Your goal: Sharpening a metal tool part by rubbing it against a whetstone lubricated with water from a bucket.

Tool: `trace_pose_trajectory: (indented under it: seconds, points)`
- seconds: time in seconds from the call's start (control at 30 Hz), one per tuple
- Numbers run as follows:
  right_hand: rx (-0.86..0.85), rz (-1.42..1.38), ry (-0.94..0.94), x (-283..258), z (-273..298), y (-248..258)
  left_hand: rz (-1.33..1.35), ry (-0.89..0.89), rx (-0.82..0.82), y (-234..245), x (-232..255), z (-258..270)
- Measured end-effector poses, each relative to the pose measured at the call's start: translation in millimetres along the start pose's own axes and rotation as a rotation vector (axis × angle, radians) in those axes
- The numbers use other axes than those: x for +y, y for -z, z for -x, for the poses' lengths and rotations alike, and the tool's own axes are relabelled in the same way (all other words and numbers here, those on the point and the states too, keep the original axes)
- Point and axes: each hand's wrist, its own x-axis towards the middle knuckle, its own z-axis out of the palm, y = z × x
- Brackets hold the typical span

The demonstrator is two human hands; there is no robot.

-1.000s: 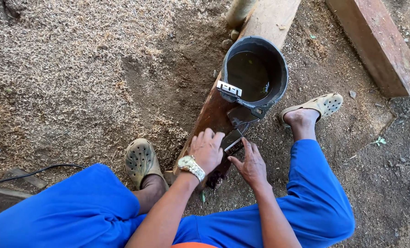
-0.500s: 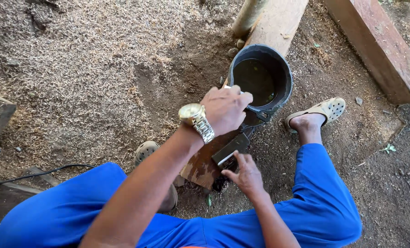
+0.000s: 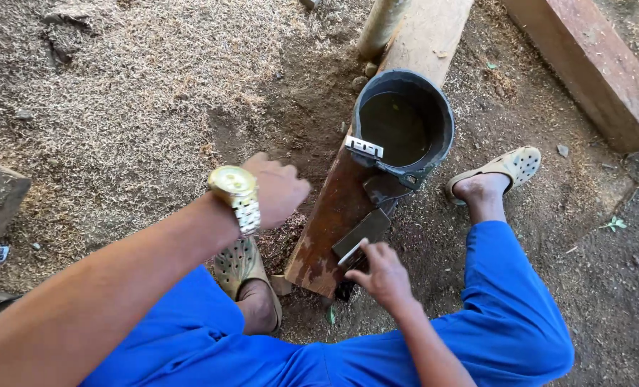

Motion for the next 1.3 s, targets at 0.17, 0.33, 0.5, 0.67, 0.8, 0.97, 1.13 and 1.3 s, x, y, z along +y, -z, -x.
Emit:
trace_pose_trajectory:
  seconds: [0.17, 0.33, 0.5, 0.67, 0.8, 0.97, 1.13, 1.3]
  points:
    - [-0.014, 0.032, -0.145, 19.9, -21.4, 17.9, 0.061, 0.07, -0.038, -13.0, -11.4, 15.8]
    - [0.026, 0.099, -0.262, 27.7, -35.3, 25.1, 0.158, 0.056, -0.085, -6.8, -11.3, 12.1]
    - [-0.076, 0.054, -0.016, -8.8, 6.1, -8.4, 0.189, 0.048, -0.092, -6.5, -13.9, 2.8]
    - [0.0, 0.104, -0.235, 34.1, -34.5, 24.5, 0.187, 0.012, -0.079, -12.1, -11.9, -4.3]
    - [0.04, 0.12, -0.187, 36.6, -30.1, 9.6, 0.223, 0.026, -0.097, -6.5, -11.9, -2.4]
    - [-0.146, 0.057, -0.167, -12.9, -5.8, 8.0, 0.214, 0.026, -0.074, -11.2, -21.9, -4.8]
    - [0.025, 0.104, -0.345, 31.2, -34.5, 34.3, 0.211, 0.011, -0.098, -10.9, -15.7, -3.9]
    - [-0.024, 0.019, -0.12, -4.3, -5.8, -1.7, 0.217, 0.035, -0.071, -19.2, -22.9, -6.4]
